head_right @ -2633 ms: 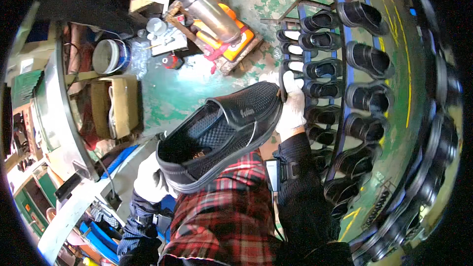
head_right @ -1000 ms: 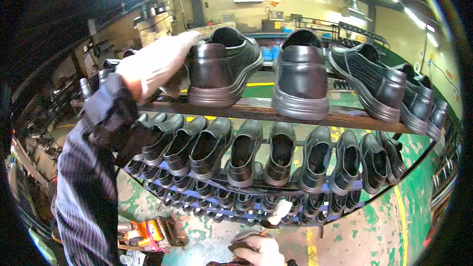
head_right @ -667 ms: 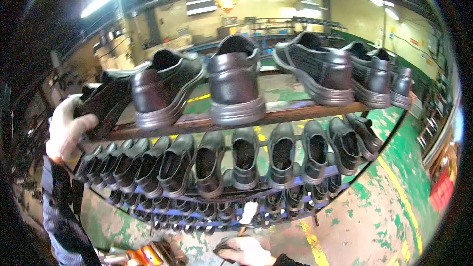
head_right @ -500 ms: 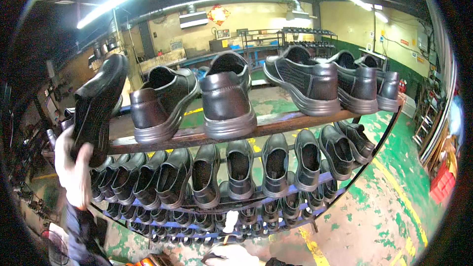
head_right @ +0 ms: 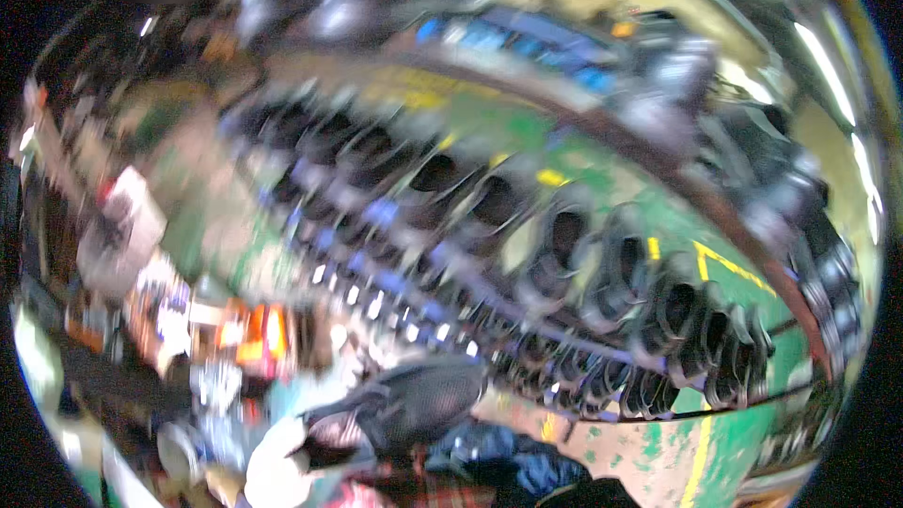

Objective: The recorder uses a brush to apply a liquid finish or cleaner to black shoes and then places them on a drying or storage rack.

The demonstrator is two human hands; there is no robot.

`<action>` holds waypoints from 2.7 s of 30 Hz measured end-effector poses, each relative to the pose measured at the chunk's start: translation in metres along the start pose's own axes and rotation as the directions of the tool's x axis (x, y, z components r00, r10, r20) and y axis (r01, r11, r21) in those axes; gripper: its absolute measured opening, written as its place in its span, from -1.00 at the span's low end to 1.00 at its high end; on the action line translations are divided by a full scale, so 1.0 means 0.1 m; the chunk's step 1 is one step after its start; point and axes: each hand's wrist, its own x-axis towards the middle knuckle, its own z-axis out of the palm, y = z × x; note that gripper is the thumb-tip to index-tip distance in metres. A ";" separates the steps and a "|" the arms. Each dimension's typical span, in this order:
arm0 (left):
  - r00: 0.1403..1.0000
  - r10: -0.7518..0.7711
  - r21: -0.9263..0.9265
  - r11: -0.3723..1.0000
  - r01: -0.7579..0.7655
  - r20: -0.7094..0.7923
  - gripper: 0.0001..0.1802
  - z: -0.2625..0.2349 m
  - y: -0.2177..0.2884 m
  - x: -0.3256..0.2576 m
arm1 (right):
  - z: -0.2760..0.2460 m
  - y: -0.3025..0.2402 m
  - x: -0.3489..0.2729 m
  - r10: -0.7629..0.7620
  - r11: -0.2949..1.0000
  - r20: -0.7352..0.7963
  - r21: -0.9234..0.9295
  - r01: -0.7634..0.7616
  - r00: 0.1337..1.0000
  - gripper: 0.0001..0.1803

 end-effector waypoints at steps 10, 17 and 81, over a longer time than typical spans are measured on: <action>0.960 0.130 -0.218 0.958 -0.186 -0.246 0.23 -0.19 -0.76 -0.88 | -0.57 1.30 0.97 0.487 0.851 0.083 0.178 -0.493 0.870 -0.64; 0.941 -0.232 -0.472 0.877 0.092 -0.247 0.06 -0.65 -1.04 -1.03 | -0.16 1.49 1.53 0.460 0.806 -0.355 -0.218 -0.551 0.814 -0.65; 0.890 -0.368 -0.961 -0.159 0.226 0.270 -0.36 -0.98 -3.10 2.82 | -2.80 0.98 6.08 0.336 0.736 -0.397 -0.455 -0.501 0.854 -0.65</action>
